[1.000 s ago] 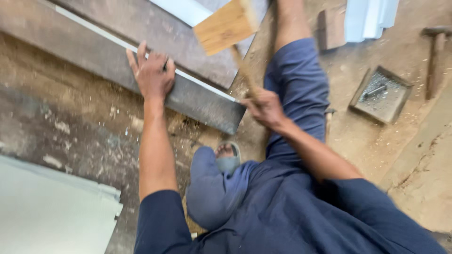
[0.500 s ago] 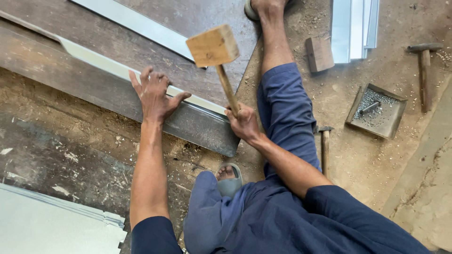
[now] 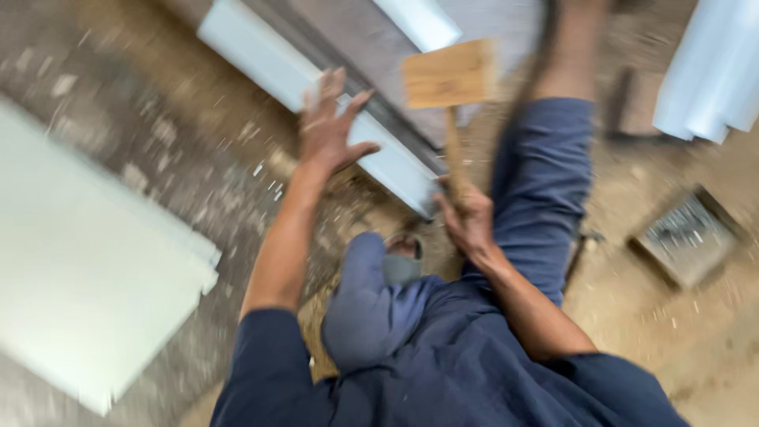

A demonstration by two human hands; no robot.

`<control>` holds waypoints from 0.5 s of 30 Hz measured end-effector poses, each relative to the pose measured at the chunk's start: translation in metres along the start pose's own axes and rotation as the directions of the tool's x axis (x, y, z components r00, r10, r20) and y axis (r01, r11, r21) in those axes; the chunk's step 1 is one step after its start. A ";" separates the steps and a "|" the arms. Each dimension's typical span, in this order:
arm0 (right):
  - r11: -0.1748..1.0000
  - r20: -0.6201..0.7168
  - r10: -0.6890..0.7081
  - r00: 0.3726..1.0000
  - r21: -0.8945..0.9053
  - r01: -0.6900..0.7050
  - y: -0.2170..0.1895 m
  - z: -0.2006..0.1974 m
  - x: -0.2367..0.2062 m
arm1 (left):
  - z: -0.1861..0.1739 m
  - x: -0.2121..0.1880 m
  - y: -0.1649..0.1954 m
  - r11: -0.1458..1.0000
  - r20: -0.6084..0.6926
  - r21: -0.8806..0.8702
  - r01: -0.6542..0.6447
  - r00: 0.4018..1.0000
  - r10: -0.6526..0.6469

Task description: The person sits on the workshop floor and hammers a long galvanized metal strip with a wooden mallet to bend its edge against a steel bar. They reposition the strip, hammer along its length, and set the worked strip aside with other finished metal pieces.

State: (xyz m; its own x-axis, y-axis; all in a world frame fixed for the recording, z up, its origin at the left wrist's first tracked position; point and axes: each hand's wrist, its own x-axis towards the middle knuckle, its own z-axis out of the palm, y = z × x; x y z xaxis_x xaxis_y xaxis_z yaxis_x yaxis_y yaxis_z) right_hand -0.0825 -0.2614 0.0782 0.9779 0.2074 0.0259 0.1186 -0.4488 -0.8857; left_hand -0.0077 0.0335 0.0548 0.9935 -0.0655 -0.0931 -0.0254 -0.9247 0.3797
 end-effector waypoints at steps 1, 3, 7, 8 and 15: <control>0.998 0.027 -0.070 0.997 -0.009 0.070 -0.003 -0.001 0.003 | 0.003 0.001 -0.005 1.000 -0.063 -0.018 -0.021 0.998 0.020; 0.995 0.106 -0.092 0.990 -0.027 0.095 -0.012 -0.003 0.017 | 0.002 0.006 -0.019 0.997 -0.285 0.023 -0.076 0.955 0.080; 0.981 0.277 0.097 0.956 -0.187 -0.046 -0.036 0.010 0.068 | -0.024 0.028 -0.060 0.918 -0.187 0.002 0.397 0.902 -0.389; 0.966 0.309 0.137 0.941 -0.251 -0.058 -0.040 0.018 0.085 | -0.032 0.033 -0.069 0.893 -0.106 0.022 0.449 0.890 -0.444; 0.943 0.387 -0.322 0.864 0.045 0.331 -0.059 0.099 0.183 | -0.059 0.052 -0.077 0.852 0.138 0.176 0.493 0.845 -0.517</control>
State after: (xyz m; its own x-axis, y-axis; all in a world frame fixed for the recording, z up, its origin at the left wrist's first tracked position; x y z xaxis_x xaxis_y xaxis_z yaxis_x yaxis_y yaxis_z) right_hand 0.0727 -0.1110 0.0894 0.7401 0.6603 0.1276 0.4277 -0.3157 -0.8470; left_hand 0.0523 0.1230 0.0748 0.8371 0.3711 -0.4018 0.4485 -0.8862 0.1158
